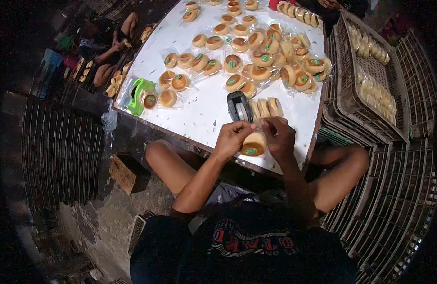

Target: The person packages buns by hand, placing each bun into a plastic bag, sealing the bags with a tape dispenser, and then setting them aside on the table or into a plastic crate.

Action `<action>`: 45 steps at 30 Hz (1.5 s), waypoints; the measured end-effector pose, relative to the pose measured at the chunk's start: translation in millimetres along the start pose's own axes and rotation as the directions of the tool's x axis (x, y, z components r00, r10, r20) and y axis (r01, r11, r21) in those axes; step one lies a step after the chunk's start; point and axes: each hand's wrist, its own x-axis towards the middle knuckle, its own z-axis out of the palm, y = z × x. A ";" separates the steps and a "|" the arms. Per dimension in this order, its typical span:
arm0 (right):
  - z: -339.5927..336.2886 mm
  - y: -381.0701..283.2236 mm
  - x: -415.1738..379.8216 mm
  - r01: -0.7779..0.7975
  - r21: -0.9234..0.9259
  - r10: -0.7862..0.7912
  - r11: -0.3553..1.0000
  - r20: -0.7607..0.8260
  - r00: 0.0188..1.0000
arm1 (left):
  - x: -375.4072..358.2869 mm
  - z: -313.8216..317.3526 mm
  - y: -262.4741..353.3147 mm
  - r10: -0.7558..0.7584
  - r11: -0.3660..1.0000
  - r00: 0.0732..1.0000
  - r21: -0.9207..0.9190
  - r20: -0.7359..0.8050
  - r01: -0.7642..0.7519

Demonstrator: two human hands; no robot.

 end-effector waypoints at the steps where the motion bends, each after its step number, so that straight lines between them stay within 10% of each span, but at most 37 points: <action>1: -0.9 2.2 0.3 0.173 -0.144 -0.170 0.974 0.036 0.985 | 3.0 -1.4 -8.4 0.097 0.995 0.995 -0.029 -0.015 -0.098; 2: -0.3 3.0 3.0 0.195 0.032 -0.195 0.980 -0.005 0.981 | 5.0 -4.2 -16.7 0.254 0.966 0.966 0.055 -0.050 -0.252; 5: -16.6 4.9 5.0 0.047 0.182 -0.065 0.982 0.093 0.994 | -1.4 3.7 8.7 -0.179 0.935 0.981 -0.298 0.072 0.193; 6: -13.7 1.9 2.5 -0.132 0.219 0.118 0.967 0.078 0.990 | 5.2 -0.8 5.5 -0.148 0.976 0.979 -0.142 0.140 0.167; 9: 6.7 6.7 -9.1 -0.016 -0.142 0.010 0.990 -0.043 0.999 | 4.7 1.2 2.2 -0.351 0.936 0.936 -0.013 0.018 0.351; 12: 25.3 5.9 -20.0 -0.182 0.274 0.167 0.944 0.078 0.983 | -0.9 14.7 -3.5 0.213 0.947 0.943 0.291 -0.254 -0.135; 14: 46.3 6.1 -25.5 -0.277 0.708 0.246 0.650 0.149 0.958 | -3.9 13.7 6.2 0.430 0.882 0.857 0.334 -0.285 -0.331; 19: 51.8 6.4 -18.2 -0.347 0.688 0.252 0.637 0.239 0.938 | 3.7 10.9 -5.7 0.271 0.962 0.864 0.077 -0.425 -0.264; 22: 38.8 -25.2 -0.1 -0.314 0.667 0.292 0.675 0.150 0.945 | -3.8 7.2 15.8 -0.211 0.757 0.978 -0.632 0.002 0.165; 26: 66.5 40.8 2.2 -0.332 0.488 0.377 0.807 0.007 0.926 | -1.3 -18.3 4.5 -0.361 0.666 0.931 -0.685 0.050 0.295; 29: 78.3 83.4 -6.2 -0.571 0.125 0.497 0.811 0.367 0.786 | 0.9 -27.4 10.1 -0.262 0.741 0.960 -0.658 -0.098 0.135; 33: 64.6 36.6 -10.8 -0.446 0.269 0.358 0.854 0.317 0.878 | -2.0 -41.5 20.1 -0.263 0.667 0.962 -0.735 -0.077 0.123; 38: 28.3 60.3 -25.4 -0.092 -0.292 0.201 0.952 0.370 0.907 | -6.5 -47.2 15.3 -0.197 0.770 0.980 -0.617 0.016 0.165; 41: -1.9 2.3 5.1 -0.508 -0.237 0.559 0.828 0.424 0.713 | -7.9 -42.9 9.2 -0.155 0.861 0.983 -0.476 0.094 0.181; 45: -18.2 -48.7 25.3 -0.390 0.170 0.224 0.905 0.590 0.776 | -11.0 -29.4 0.5 -0.007 0.997 0.999 0.080 0.044 0.003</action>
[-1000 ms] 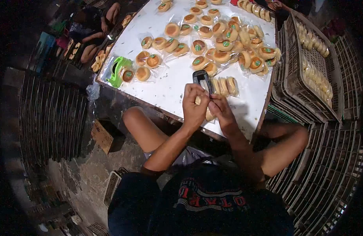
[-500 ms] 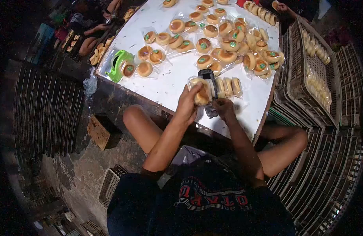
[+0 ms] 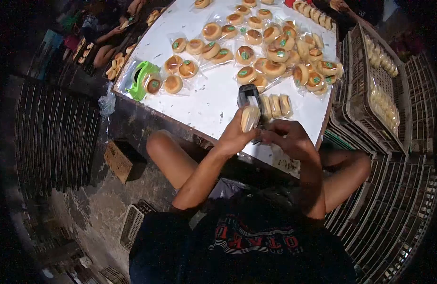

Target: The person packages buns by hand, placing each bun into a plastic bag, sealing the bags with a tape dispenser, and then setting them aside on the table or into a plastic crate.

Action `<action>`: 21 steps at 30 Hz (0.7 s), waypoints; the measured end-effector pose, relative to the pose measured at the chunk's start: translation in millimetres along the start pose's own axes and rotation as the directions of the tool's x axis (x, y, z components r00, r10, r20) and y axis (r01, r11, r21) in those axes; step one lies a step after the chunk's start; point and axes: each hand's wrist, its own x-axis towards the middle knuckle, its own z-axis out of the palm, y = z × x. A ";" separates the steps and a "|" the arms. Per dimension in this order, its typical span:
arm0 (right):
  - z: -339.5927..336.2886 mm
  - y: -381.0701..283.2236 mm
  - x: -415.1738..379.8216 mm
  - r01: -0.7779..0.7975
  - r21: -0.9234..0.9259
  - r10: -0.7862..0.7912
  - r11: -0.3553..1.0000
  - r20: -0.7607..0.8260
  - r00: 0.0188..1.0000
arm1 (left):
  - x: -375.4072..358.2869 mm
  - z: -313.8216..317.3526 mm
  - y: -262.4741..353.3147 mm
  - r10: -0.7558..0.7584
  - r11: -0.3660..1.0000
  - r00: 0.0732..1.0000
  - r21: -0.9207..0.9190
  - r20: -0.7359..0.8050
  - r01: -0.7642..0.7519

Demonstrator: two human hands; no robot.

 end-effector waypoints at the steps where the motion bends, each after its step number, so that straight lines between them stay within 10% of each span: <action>1: -2.7 0.3 3.0 -0.025 -0.053 0.026 0.998 0.025 0.999 | -0.7 5.8 2.6 0.026 1.000 1.000 -0.008 0.014 -0.026; 6: -17.9 55.6 27.5 -0.048 -0.449 -0.009 0.892 -0.125 0.992 | 0.8 8.3 0.5 -0.125 0.959 0.940 -0.203 0.316 0.196; 11: -13.9 60.9 5.4 0.362 0.106 -0.360 0.926 -0.045 0.932 | 0.3 10.1 0.7 -0.313 0.654 0.830 -0.529 0.461 0.541; 14: -24.6 81.0 11.3 0.298 -0.351 -0.387 0.888 -0.217 0.896 | 11.5 17.5 29.2 -0.339 0.640 0.885 -0.611 0.320 0.466; 16: -26.5 61.6 16.7 0.130 0.064 -0.068 0.989 -0.588 0.806 | 29.8 16.2 9.5 -0.384 0.773 0.923 -0.542 0.014 0.329; 18: -33.6 107.7 40.8 0.126 -0.285 -0.311 0.950 -0.847 0.432 | 53.9 19.0 10.3 -0.131 0.988 0.985 -0.092 -0.115 0.120; 20: -47.5 148.3 53.9 0.051 -0.546 -0.532 0.836 -0.785 0.318 | 86.3 29.1 5.9 0.099 0.950 0.985 0.307 -0.138 -0.053; 21: -50.7 172.1 58.3 0.027 -0.607 -0.563 0.794 -0.718 0.408 | 105.4 32.4 2.5 0.207 0.841 0.970 0.531 -0.131 -0.107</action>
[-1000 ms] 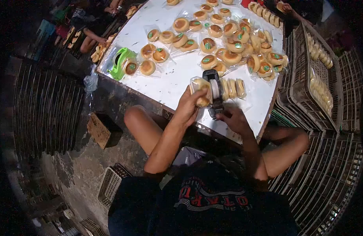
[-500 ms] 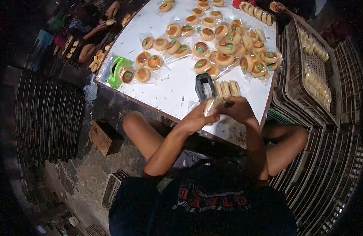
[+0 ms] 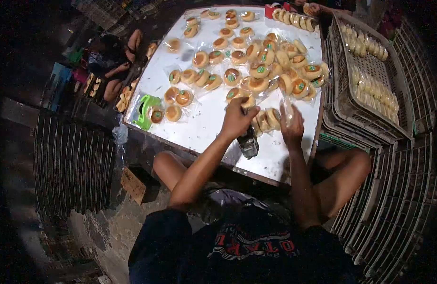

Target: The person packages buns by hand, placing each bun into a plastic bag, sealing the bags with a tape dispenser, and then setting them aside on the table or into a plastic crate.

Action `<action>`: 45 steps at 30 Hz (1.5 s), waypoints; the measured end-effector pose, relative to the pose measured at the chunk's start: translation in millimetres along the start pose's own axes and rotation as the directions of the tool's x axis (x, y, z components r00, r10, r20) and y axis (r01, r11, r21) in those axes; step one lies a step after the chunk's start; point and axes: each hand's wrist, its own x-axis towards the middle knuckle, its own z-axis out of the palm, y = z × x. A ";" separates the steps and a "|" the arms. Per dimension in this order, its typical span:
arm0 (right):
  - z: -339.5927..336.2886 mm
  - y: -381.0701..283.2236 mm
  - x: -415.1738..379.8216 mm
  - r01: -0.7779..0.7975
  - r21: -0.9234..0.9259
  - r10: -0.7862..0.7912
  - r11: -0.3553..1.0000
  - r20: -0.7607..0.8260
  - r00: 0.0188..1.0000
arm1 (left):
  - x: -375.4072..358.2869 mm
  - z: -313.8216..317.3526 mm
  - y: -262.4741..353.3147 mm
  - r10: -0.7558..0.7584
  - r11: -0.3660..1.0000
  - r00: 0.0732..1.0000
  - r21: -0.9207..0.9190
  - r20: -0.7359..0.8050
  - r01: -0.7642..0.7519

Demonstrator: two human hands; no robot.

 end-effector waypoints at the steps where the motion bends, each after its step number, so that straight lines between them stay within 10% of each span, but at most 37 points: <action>1: 2.9 15.4 -10.4 -0.009 0.066 0.000 0.998 0.135 0.991 | 21.2 9.3 -4.7 0.108 0.967 0.994 0.234 -0.031 -0.097; 2: 5.1 11.8 -12.6 -0.042 0.047 0.036 0.998 0.126 0.991 | 42.1 16.1 -13.9 0.214 0.873 0.976 0.455 -0.034 -0.175; 5: -0.1 -8.2 -13.2 -0.170 0.023 0.161 0.985 0.216 0.963 | 104.4 48.6 -80.8 -0.171 0.717 0.980 0.670 -0.099 0.192; 7: -6.4 -12.5 -13.3 -0.196 0.040 0.180 0.980 0.246 0.952 | 140.5 34.5 -126.3 -0.400 0.813 0.882 0.541 0.248 0.216; 12: -33.3 -41.8 4.0 -0.282 0.063 0.261 0.957 0.233 0.937 | 129.2 -13.2 -115.6 -0.429 0.867 0.865 -0.149 0.260 0.475; 21: -20.7 -72.5 5.7 -0.530 0.673 0.237 0.515 0.483 0.843 | -17.4 -43.4 -10.6 -0.072 0.384 0.750 -0.676 0.658 0.630; 26: -51.3 -103.7 6.6 -0.509 0.431 0.283 0.745 0.486 0.827 | -65.9 -11.2 -0.8 -0.163 0.346 0.859 -0.787 0.486 0.511; 29: -52.1 -112.3 -1.7 0.124 0.265 -0.152 0.956 0.091 0.984 | -70.8 -0.6 -17.4 -0.353 0.244 0.864 -0.856 0.359 0.455; 30: -54.8 -120.3 -4.4 0.161 0.198 -0.209 0.967 0.248 0.946 | -71.9 -10.0 0.5 -0.397 0.208 0.847 -0.865 0.353 0.458; 33: -35.0 -122.0 -22.5 0.183 0.209 -0.243 0.961 0.310 0.919 | -75.1 -29.6 13.6 -0.354 0.260 0.851 -0.833 0.389 0.489; 36: -28.4 -106.1 -27.2 -0.671 0.540 0.250 0.508 0.653 0.715 | -72.5 -32.9 7.7 -0.223 0.672 0.971 -0.707 0.089 0.219; 37: -30.7 -106.6 -26.7 -0.671 0.532 0.219 0.516 0.676 0.704 | -74.0 -35.7 7.6 -0.156 0.821 0.987 -0.560 -0.034 0.110; 41: -40.3 -128.0 -3.7 -0.505 0.575 0.083 0.643 0.603 0.793 | -80.6 -36.2 1.3 -0.046 0.253 0.895 -0.861 0.445 0.441; 45: -38.4 -136.9 5.5 -0.308 0.640 0.009 0.704 0.426 0.905 | -86.2 -51.6 7.5 -0.088 0.527 0.953 -0.798 0.290 0.292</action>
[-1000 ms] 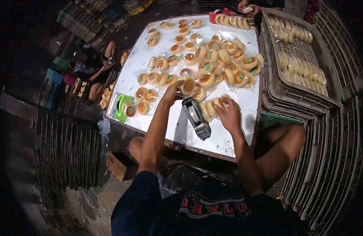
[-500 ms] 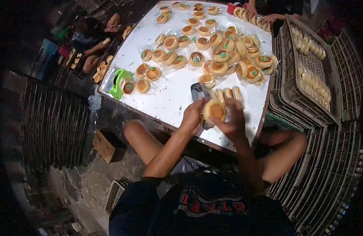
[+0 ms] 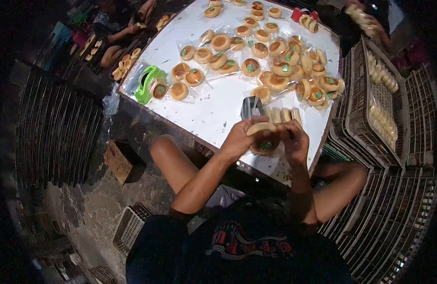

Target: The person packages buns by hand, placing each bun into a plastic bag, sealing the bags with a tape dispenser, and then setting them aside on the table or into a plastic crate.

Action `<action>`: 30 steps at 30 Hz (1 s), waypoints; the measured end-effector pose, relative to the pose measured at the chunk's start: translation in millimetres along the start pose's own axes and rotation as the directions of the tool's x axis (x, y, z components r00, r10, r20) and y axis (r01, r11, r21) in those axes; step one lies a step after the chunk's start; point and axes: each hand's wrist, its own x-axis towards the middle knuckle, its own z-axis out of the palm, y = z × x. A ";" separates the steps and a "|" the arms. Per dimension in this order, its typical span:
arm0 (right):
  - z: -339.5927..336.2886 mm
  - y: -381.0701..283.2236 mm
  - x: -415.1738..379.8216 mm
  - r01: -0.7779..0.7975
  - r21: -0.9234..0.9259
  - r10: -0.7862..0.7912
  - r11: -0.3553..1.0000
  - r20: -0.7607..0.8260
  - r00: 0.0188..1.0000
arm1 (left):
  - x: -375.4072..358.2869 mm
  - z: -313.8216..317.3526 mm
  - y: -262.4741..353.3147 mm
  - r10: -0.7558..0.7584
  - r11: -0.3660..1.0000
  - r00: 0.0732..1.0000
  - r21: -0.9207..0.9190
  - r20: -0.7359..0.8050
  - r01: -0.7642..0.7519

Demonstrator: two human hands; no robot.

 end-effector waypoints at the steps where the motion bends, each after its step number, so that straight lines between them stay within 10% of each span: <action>1: 1.7 -4.4 0.0 0.019 -0.005 -0.019 1.000 -0.009 1.000 | -1.4 -0.5 -0.8 0.026 0.999 0.999 -0.047 -0.031 -0.028; 3: 11.1 -8.7 -4.0 0.056 -0.108 -0.067 0.993 -0.107 0.992 | -2.7 0.0 -1.9 0.055 0.990 0.995 -0.125 -0.083 -0.065; 7: 14.8 7.8 -6.0 -0.340 0.137 0.353 0.930 -0.083 0.932 | -5.2 1.9 5.2 0.014 0.959 0.983 -0.276 -0.182 -0.064; 10: 21.7 15.2 -9.3 -0.132 -0.344 0.069 0.930 -0.188 0.980 | -2.0 -5.9 1.7 0.004 0.992 0.981 -0.119 -0.194 -0.027; 11: 24.8 23.9 -13.2 0.112 -0.559 -0.268 0.822 -0.206 0.941 | -1.6 -8.4 -1.8 0.015 1.000 0.980 0.003 -0.200 -0.015; 13: 29.5 -1.7 -13.5 0.198 -0.620 -0.330 0.759 -0.104 0.938 | -1.2 -3.3 -4.9 0.011 0.997 0.980 0.077 -0.199 0.005; 16: 37.9 -1.6 -18.8 0.078 -0.380 -0.125 0.922 -0.101 0.987 | -6.3 9.6 -2.0 0.189 0.941 0.980 0.298 -0.065 -0.161; 20: 18.1 -8.2 -19.9 -0.370 0.093 0.369 0.924 0.036 0.929 | 7.3 6.7 -14.8 0.670 0.561 0.742 0.673 -0.027 -0.482; 22: 15.7 -9.4 -19.5 -0.452 0.292 0.468 0.843 0.020 0.884 | 2.2 26.4 -3.5 0.819 0.265 0.572 0.916 -0.049 -0.300; 25: 2.3 -10.7 -16.0 -0.424 0.584 0.438 0.693 0.126 0.890 | 2.8 27.3 -2.7 0.720 0.245 0.616 0.714 0.320 -0.656; 28: -15.5 -14.5 -8.7 -0.195 0.245 0.188 0.950 0.053 0.981 | 2.9 22.9 -2.9 0.282 0.652 0.951 0.702 0.124 -0.285; 30: -17.3 -6.8 -5.5 -0.054 0.092 0.061 0.994 -0.073 0.995 | 1.6 26.0 -5.9 0.048 0.806 0.999 0.591 -0.017 -0.029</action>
